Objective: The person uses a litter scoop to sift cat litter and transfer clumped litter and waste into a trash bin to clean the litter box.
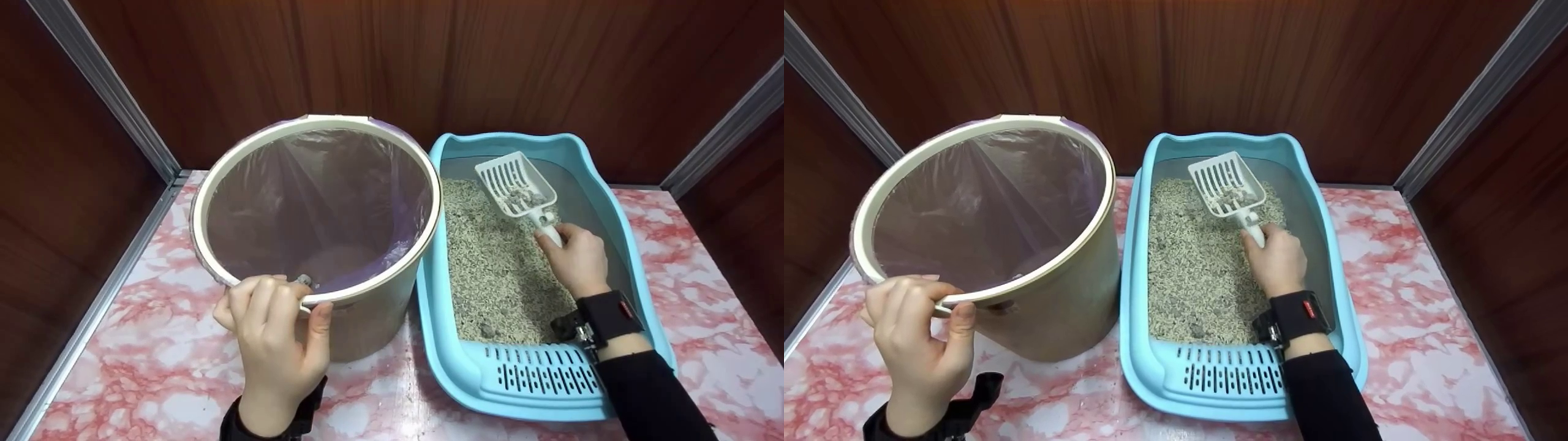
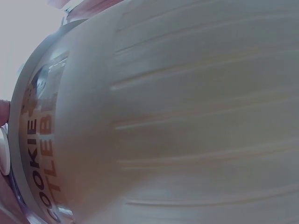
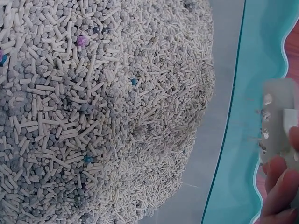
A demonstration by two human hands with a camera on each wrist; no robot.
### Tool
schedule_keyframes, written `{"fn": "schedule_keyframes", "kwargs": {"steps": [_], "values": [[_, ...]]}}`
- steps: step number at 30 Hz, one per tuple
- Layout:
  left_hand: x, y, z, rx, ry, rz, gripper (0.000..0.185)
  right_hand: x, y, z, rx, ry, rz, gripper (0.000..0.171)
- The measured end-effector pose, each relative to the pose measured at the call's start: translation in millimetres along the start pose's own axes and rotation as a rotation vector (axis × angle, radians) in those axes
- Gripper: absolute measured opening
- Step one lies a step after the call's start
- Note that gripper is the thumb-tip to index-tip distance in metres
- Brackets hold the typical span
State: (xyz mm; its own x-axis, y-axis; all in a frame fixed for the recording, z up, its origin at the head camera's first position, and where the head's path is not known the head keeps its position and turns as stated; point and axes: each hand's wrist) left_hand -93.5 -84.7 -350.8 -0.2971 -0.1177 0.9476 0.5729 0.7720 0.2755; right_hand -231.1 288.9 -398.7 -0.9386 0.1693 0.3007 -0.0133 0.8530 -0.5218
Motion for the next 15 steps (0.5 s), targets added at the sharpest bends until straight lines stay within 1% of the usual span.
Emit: {"fn": "schedule_keyframes", "kwargs": {"steps": [5, 10, 15], "values": [[-1.0, -0.4, 0.4, 0.001, 0.001, 0.001, 0.050, 0.6, 0.8, 0.1, -0.007, -0.018, -0.012, 0.035], [-1.0, -0.5, 0.6, -0.002, 0.001, 0.003, 0.050, 0.9, 0.7, -0.2, -0.015, -0.018, -0.006, 0.032], [0.3, -0.2, 0.6, -0.002, 0.005, 0.007, 0.050, 0.6, -0.8, -2.0, -0.012, 0.009, 0.000, 0.028]]}}
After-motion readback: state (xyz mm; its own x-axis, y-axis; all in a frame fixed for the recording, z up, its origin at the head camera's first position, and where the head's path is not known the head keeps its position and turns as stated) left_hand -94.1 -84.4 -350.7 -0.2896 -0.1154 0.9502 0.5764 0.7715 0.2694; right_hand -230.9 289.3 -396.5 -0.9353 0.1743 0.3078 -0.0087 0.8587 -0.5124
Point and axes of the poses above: each hand's wrist, its own x-axis towards the middle knuckle, its own z-axis out of the palm, y = z × x, and after that the axes turned 1 degree about z, right-handed
